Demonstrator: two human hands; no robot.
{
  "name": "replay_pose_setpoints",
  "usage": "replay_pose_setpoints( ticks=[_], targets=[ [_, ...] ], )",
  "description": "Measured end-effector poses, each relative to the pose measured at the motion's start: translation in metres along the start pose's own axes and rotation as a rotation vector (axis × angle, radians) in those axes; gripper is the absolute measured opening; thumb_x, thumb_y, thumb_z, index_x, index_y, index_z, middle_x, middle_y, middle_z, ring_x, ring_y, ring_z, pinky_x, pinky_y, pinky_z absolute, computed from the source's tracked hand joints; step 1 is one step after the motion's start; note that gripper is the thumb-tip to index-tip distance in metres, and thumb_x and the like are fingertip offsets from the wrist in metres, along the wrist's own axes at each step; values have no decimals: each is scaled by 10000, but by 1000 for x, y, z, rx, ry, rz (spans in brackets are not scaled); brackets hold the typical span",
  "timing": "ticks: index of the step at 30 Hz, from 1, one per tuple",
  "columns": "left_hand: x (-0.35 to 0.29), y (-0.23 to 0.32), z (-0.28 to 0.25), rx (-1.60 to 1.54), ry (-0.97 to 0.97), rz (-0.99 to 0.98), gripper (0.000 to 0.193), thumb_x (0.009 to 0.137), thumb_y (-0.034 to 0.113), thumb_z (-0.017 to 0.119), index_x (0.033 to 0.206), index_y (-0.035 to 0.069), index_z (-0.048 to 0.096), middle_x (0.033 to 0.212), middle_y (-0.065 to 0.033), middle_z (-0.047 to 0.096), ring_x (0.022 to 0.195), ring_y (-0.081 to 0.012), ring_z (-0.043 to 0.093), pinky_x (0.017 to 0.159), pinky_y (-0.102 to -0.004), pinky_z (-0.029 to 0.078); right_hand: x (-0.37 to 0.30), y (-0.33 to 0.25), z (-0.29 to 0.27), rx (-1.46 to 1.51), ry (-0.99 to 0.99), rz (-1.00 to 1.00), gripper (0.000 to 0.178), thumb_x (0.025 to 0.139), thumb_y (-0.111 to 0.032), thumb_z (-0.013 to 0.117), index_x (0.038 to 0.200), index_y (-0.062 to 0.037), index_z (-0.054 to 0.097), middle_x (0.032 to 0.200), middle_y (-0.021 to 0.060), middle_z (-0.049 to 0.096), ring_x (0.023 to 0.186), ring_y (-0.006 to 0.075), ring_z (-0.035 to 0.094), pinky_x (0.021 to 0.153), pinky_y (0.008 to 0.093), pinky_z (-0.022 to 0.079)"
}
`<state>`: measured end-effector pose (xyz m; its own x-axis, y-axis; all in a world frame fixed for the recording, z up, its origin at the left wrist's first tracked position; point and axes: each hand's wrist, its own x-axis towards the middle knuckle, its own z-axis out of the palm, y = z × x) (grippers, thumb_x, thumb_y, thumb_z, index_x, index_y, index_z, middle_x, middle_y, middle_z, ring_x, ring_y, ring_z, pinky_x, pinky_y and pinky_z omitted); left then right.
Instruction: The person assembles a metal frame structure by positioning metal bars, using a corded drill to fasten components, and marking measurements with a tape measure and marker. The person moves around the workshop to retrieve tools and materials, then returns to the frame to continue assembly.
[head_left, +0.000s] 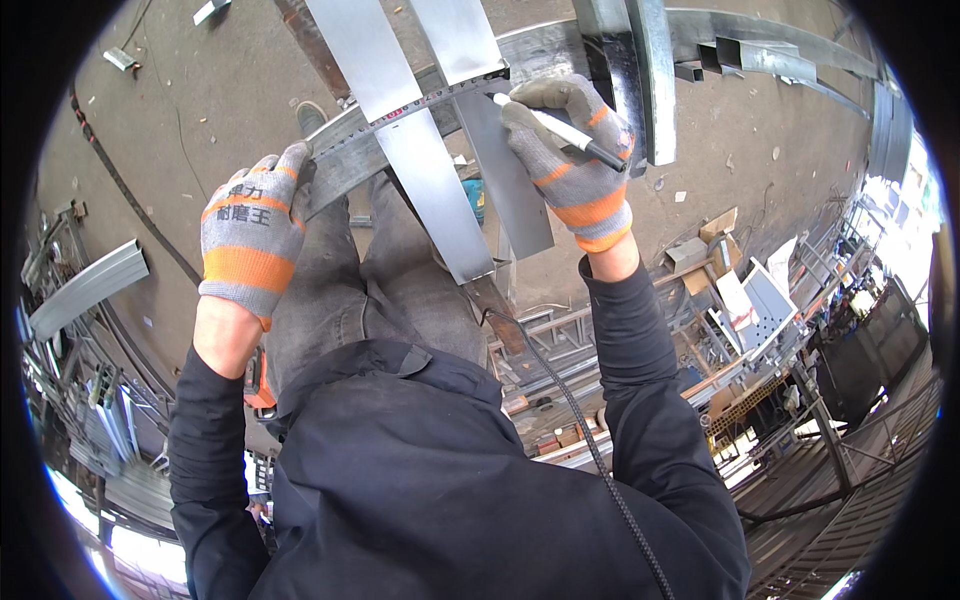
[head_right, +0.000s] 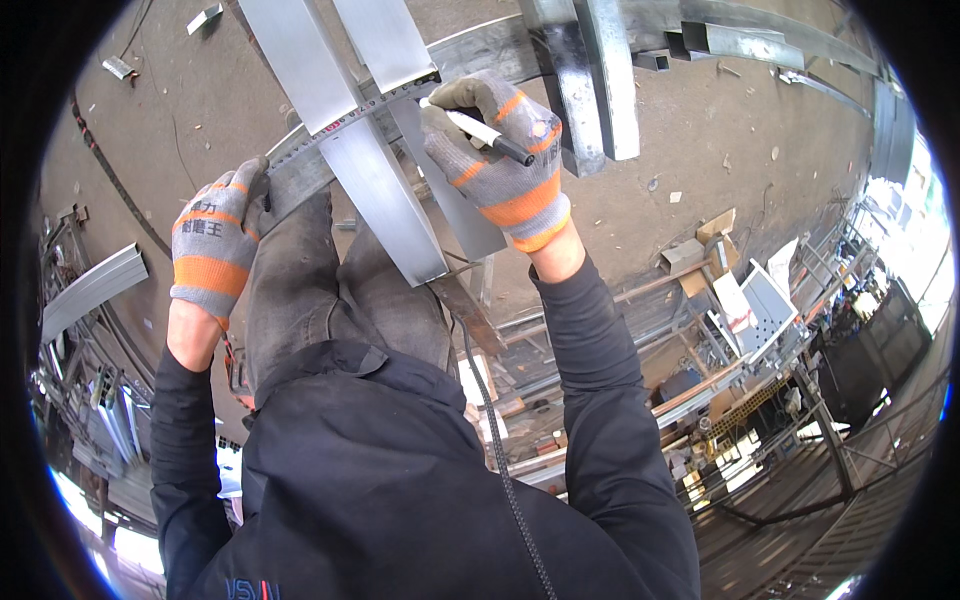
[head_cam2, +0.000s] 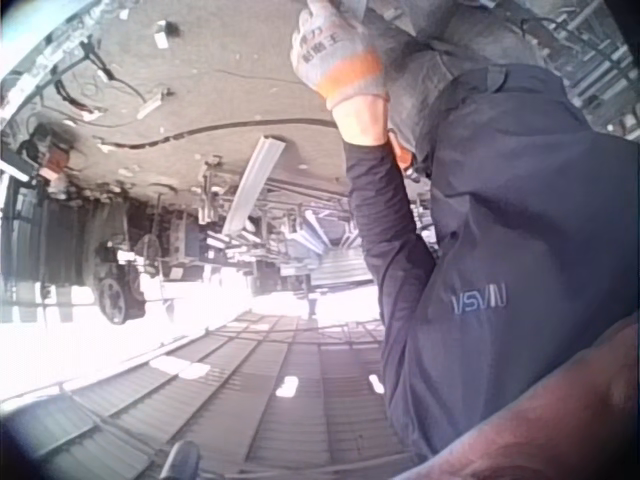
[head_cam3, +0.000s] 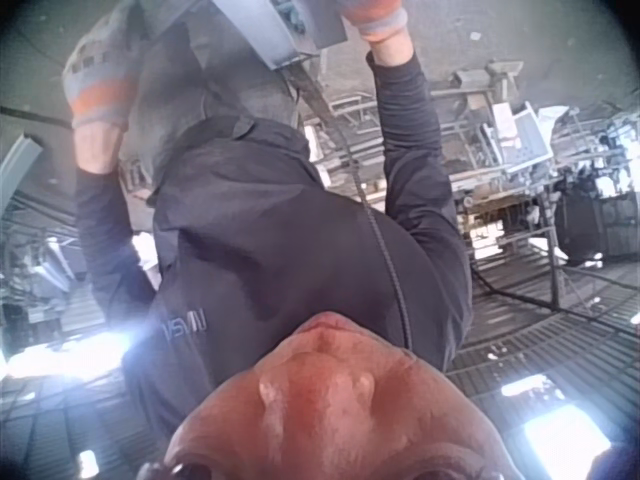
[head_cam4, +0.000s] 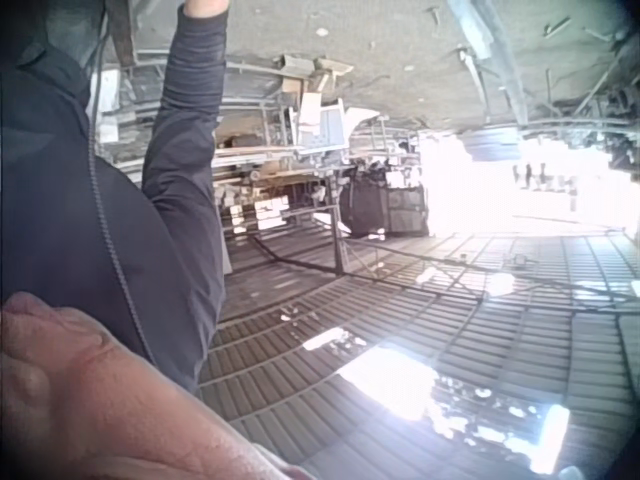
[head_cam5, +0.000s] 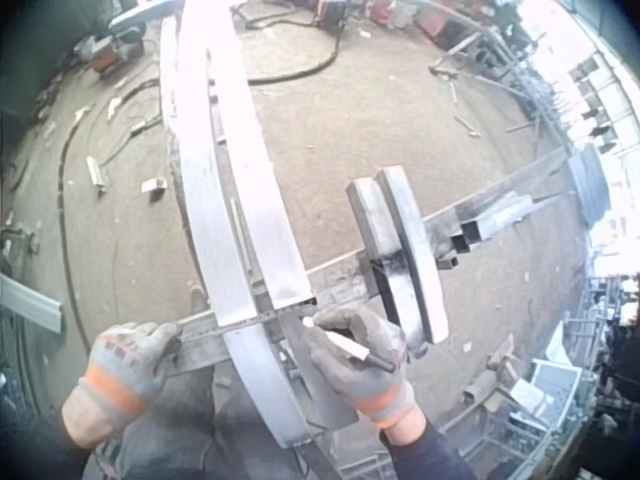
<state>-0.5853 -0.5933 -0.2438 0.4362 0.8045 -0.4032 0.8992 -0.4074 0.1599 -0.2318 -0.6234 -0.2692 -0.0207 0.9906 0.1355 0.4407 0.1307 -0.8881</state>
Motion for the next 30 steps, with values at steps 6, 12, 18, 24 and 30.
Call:
replay_pose_setpoints(
  ticks=[6, 12, 18, 24, 30],
  targets=[
    [0, 0, -1, -3, 12, 17, 487, 957, 102, 691, 1441, 156, 705, 1186, -137, 791, 1104, -369, 764, 961, -484, 606, 2, 1, -2, 5, 9, -12, 270, 906, -90, 898, 1145, -37, 784, 1029, 95, 815, 906, 212, 797, 812, 322, 631],
    [0, 0, -3, -8, 6, 21, 497, 945, 97, 691, 1438, 158, 706, 1172, -139, 790, 1096, -374, 763, 955, -485, 606, 6, 0, -2, -30, -1, -51, 233, 916, -102, 883, 1120, -42, 786, 1012, 101, 807, 887, 228, 792, 796, 331, 627],
    [2, 1, -3, -11, -1, 17, 499, 950, 94, 692, 1444, 160, 706, 1192, -135, 794, 1112, -374, 764, 965, -480, 606, 7, 1, -1, -18, -7, -42, 224, 902, -98, 875, 1105, -55, 791, 1003, 100, 804, 886, 245, 795, 809, 346, 633],
    [1, 3, -6, -8, -51, -18, 491, 968, 95, 711, 1456, 151, 707, 1250, -132, 796, 1171, -366, 756, 1029, -470, 597, 7, 3, 0, -49, 8, -54, 235, 889, -113, 885, 1097, -62, 788, 996, 102, 806, 883, 264, 802, 809, 360, 639],
    [1, 0, -2, 7, -28, 8, 516, 944, 87, 707, 1456, 161, 702, 1209, -124, 793, 1113, -354, 765, 980, -471, 611, 6, 1, -1, -53, 5, -40, 226, 908, -122, 886, 1102, -68, 785, 991, 96, 804, 884, 258, 802, 808, 354, 640]
  ],
)
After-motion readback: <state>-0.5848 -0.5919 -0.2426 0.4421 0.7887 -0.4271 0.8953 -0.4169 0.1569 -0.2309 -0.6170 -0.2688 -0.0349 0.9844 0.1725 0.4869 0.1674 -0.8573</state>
